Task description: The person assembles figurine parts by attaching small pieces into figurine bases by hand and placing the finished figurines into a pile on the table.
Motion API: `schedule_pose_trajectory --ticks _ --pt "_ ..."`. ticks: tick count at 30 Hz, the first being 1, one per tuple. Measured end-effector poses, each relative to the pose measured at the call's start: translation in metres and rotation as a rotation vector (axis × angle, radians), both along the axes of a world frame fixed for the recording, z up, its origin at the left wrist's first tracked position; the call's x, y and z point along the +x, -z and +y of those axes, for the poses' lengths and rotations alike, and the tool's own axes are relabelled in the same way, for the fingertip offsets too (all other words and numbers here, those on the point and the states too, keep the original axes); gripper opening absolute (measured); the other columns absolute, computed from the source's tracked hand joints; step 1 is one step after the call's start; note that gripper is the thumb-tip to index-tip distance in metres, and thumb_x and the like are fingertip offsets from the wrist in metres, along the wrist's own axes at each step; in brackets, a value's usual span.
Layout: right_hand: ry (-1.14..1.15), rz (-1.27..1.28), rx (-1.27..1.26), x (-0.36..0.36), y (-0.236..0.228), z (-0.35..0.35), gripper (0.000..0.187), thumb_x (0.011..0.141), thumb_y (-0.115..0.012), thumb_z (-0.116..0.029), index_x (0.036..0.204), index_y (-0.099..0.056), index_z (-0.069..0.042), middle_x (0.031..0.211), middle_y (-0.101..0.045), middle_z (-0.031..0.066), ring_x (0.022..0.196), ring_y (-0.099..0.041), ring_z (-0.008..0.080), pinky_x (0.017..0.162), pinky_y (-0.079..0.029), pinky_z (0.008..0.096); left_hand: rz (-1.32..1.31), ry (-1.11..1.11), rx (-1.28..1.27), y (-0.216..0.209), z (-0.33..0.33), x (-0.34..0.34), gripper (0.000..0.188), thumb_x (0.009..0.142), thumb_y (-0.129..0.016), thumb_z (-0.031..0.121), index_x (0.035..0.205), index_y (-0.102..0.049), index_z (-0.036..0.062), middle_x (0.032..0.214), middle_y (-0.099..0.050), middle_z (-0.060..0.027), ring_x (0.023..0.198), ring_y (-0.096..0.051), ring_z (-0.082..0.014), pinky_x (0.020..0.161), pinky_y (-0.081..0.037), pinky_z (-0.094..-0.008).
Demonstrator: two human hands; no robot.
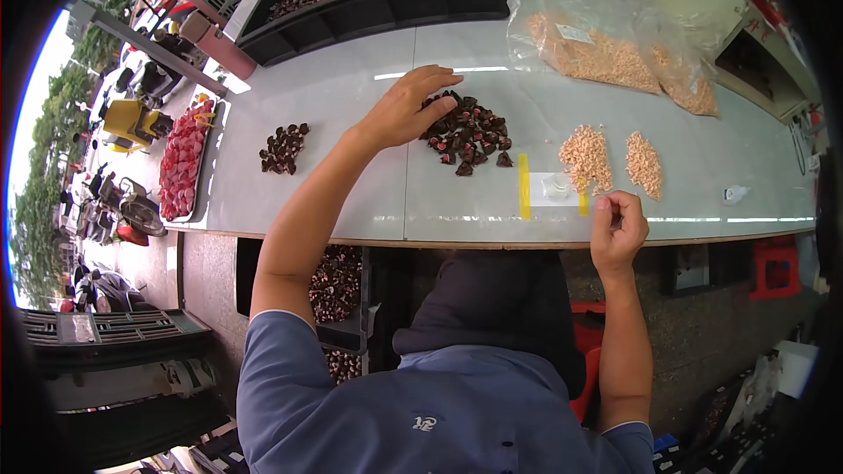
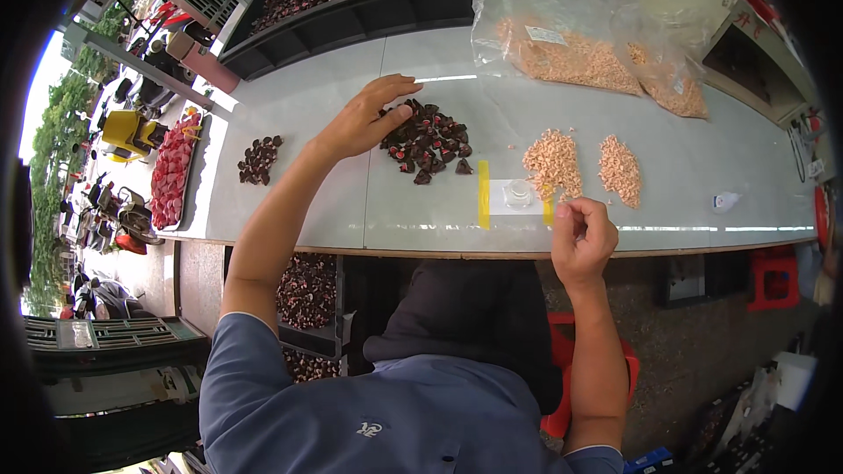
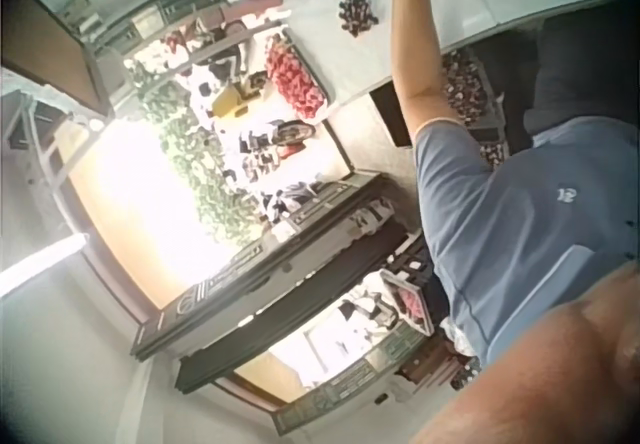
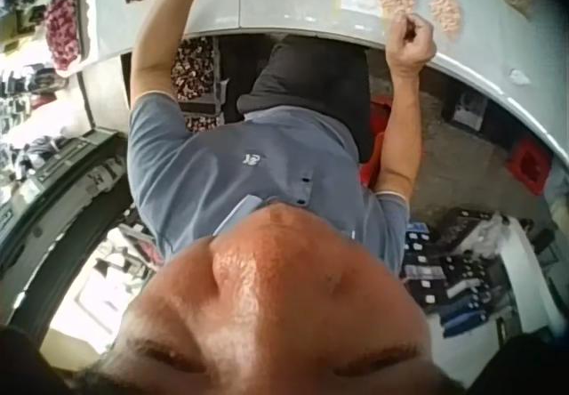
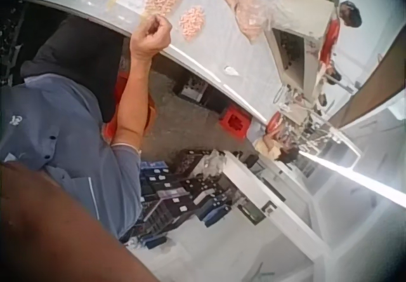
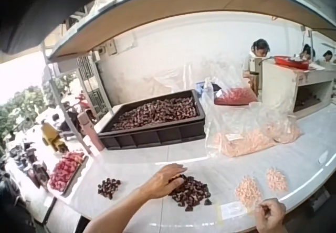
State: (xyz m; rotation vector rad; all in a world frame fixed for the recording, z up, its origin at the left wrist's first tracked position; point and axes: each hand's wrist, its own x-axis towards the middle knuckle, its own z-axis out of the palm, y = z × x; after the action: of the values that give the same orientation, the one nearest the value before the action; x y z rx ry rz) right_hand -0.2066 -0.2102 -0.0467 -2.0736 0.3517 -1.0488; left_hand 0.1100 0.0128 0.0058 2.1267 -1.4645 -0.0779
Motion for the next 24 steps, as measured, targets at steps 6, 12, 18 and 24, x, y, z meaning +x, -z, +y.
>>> schedule_pose_trajectory --ticks 6,12,18,24 --pt "0.008 -0.017 -0.043 0.001 0.002 -0.002 0.012 0.095 -0.067 -0.008 0.094 -0.059 0.0 0.072 -0.063 0.0039 0.061 -0.054 0.0069 0.054 -0.041 0.0222 -0.139 0.08 0.235 -0.009 -0.035 -0.041 0.069 0.095 -0.057 0.059 0.149 -0.049 0.018 0.155 -0.044 -0.0153 0.149 -0.034 -0.0351 0.122 -0.018 -0.0618" --pt "-0.009 -0.019 -0.036 0.002 0.0 -0.002 0.011 0.095 -0.067 -0.007 0.094 -0.059 0.0 0.07 -0.062 0.0033 0.059 -0.053 0.0063 0.053 -0.04 0.0224 -0.106 0.174 0.063 -0.004 -0.049 -0.06 0.05 0.083 -0.076 0.047 0.118 -0.069 0.0121 0.127 -0.062 -0.0108 0.127 -0.054 -0.0332 0.116 -0.033 -0.0569" --pt "-0.01 -0.03 -0.038 0.003 -0.003 0.0 0.011 0.095 -0.068 -0.007 0.093 -0.059 0.0 0.069 -0.06 0.0026 0.059 -0.051 0.0059 0.052 -0.039 0.0227 -0.085 0.196 -0.021 0.004 -0.048 -0.066 0.027 0.079 -0.079 0.029 0.096 -0.072 0.0094 0.11 -0.065 -0.0066 0.109 -0.061 -0.0274 0.109 -0.041 -0.0497" --pt "-0.011 -0.028 -0.035 0.003 -0.002 0.0 0.011 0.094 -0.068 -0.007 0.093 -0.059 0.0 0.068 -0.06 0.0022 0.058 -0.051 0.0056 0.051 -0.038 0.0226 -0.115 0.193 -0.039 0.005 -0.027 -0.071 0.02 0.081 -0.078 0.025 0.094 -0.073 0.0101 0.108 -0.065 -0.0069 0.11 -0.061 -0.0285 0.113 -0.038 -0.0528"
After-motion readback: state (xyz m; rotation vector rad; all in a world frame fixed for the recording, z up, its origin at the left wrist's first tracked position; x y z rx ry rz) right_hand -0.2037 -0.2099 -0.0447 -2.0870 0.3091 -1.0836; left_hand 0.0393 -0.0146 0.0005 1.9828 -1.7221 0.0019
